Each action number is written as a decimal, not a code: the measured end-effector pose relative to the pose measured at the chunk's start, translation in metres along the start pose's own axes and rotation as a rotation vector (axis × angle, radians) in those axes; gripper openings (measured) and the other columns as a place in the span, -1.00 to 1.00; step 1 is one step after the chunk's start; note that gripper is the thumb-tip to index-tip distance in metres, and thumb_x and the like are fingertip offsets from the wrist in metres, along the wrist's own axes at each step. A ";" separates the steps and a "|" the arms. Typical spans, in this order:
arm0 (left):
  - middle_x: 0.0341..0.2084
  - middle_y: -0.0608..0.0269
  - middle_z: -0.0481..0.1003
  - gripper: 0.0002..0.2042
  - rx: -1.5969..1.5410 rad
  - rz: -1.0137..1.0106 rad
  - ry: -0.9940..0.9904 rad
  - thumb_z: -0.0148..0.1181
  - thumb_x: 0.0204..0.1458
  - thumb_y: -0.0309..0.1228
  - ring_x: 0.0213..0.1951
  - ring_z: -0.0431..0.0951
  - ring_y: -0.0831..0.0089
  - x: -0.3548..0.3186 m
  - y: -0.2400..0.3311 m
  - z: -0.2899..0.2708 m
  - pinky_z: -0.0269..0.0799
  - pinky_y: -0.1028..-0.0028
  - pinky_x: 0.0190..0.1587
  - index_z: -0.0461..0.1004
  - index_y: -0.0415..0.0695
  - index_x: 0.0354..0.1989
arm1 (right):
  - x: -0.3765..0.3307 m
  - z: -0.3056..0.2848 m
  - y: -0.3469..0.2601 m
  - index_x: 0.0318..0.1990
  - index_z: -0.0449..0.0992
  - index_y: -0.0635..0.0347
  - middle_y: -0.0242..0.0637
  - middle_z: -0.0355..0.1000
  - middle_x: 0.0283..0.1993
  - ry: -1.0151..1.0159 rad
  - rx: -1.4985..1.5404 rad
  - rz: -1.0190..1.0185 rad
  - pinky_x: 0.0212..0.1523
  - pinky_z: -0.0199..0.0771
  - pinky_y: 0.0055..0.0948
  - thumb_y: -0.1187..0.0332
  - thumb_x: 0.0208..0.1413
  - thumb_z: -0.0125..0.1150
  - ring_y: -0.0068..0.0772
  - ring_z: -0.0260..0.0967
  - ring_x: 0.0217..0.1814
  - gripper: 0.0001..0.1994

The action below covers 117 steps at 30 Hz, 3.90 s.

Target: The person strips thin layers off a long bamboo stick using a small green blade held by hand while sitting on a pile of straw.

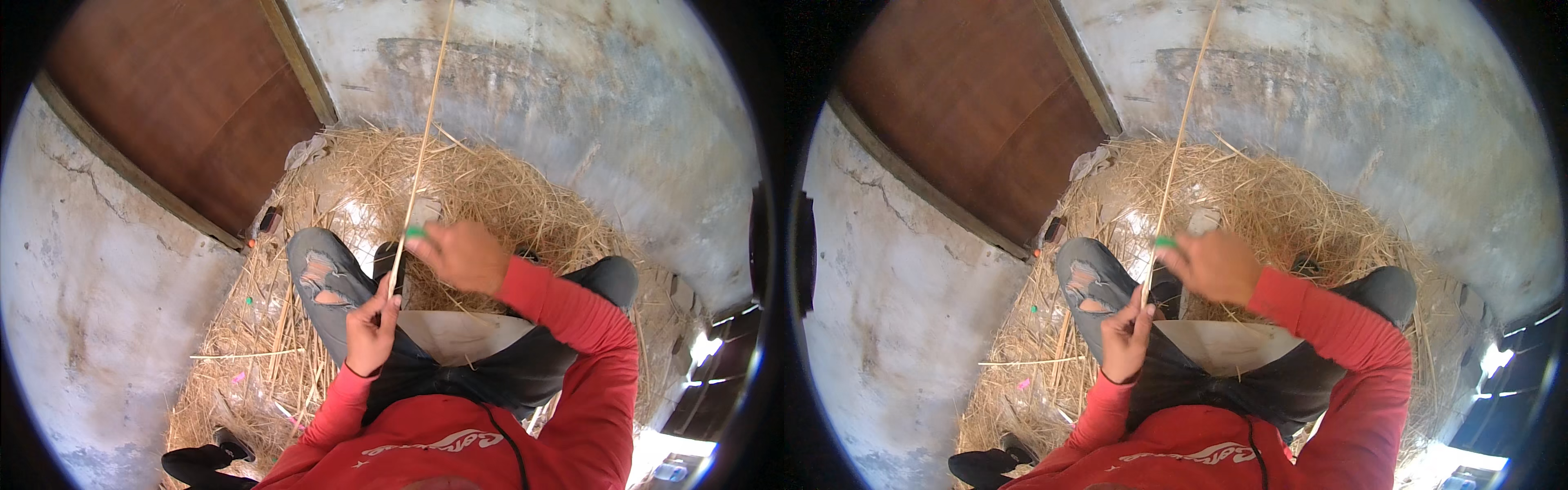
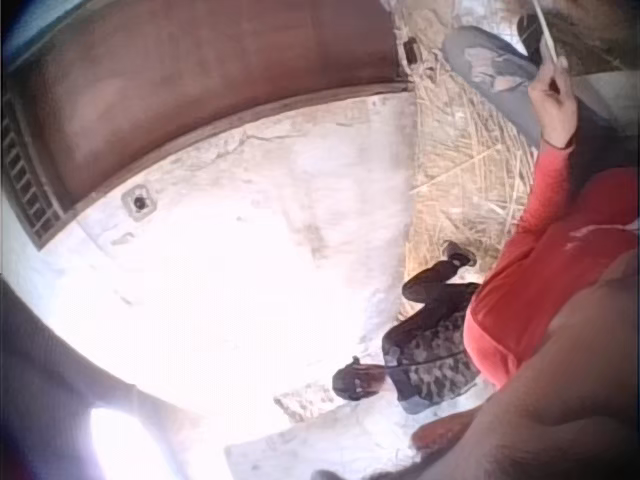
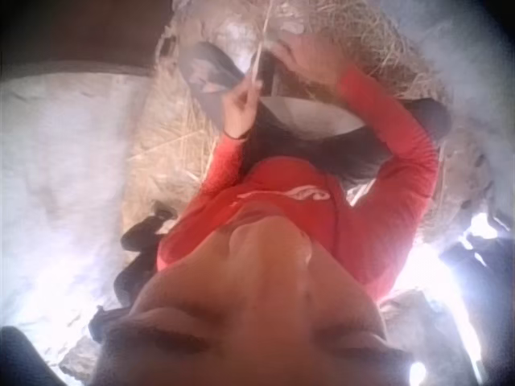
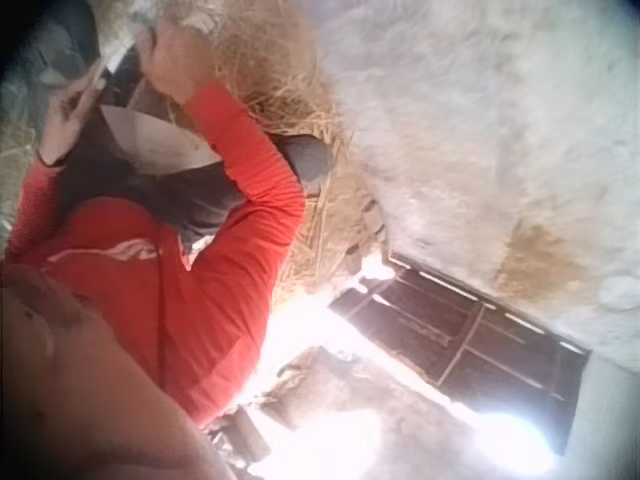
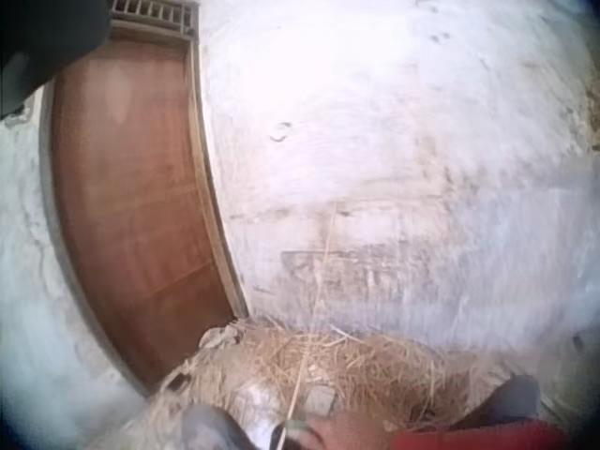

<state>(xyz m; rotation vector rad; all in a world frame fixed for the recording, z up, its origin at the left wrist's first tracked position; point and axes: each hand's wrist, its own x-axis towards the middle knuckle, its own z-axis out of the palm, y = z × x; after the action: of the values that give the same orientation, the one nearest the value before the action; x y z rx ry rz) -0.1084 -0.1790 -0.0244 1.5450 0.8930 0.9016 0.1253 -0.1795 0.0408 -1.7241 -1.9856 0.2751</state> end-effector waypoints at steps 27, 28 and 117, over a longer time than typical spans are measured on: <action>-0.66 0.48 0.24 -0.56 -0.364 -0.086 -0.163 -0.05 0.42 -0.37 -0.65 0.15 0.72 -0.086 -0.022 -0.047 0.08 0.63 -0.59 0.27 -0.28 0.41 | 0.016 -0.101 0.094 -0.35 0.46 0.15 -0.49 0.26 -0.56 0.548 0.677 0.426 -0.43 0.25 -0.41 -0.05 0.32 0.16 -0.56 0.20 -0.50 -0.58; -0.66 0.48 0.21 -0.56 -0.433 -0.062 -0.143 -0.09 0.44 -0.35 -0.66 0.12 0.72 -0.077 -0.020 -0.034 0.05 0.62 -0.60 0.25 -0.29 0.41 | 0.013 -0.091 0.062 -0.33 0.47 0.15 -0.49 0.26 -0.56 0.519 0.604 0.290 -0.43 0.24 -0.44 -0.02 0.30 0.20 -0.58 0.18 -0.50 -0.61; 0.20 -0.01 0.39 -0.32 -0.150 1.860 0.224 0.27 0.15 -0.22 0.22 0.41 0.22 0.041 0.232 -0.059 0.38 0.23 0.22 0.22 -0.30 0.39 | -0.050 -0.017 -0.010 -0.14 0.49 0.32 -0.04 0.48 -0.40 0.155 0.585 0.039 -0.31 0.44 -0.26 0.37 0.33 0.15 -0.14 0.52 -0.38 -0.84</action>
<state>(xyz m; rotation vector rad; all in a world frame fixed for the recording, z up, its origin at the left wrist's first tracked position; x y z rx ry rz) -0.1257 -0.1479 0.2160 1.8983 -0.8370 2.3012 0.1285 -0.2327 0.0487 -1.3571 -1.5544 0.6425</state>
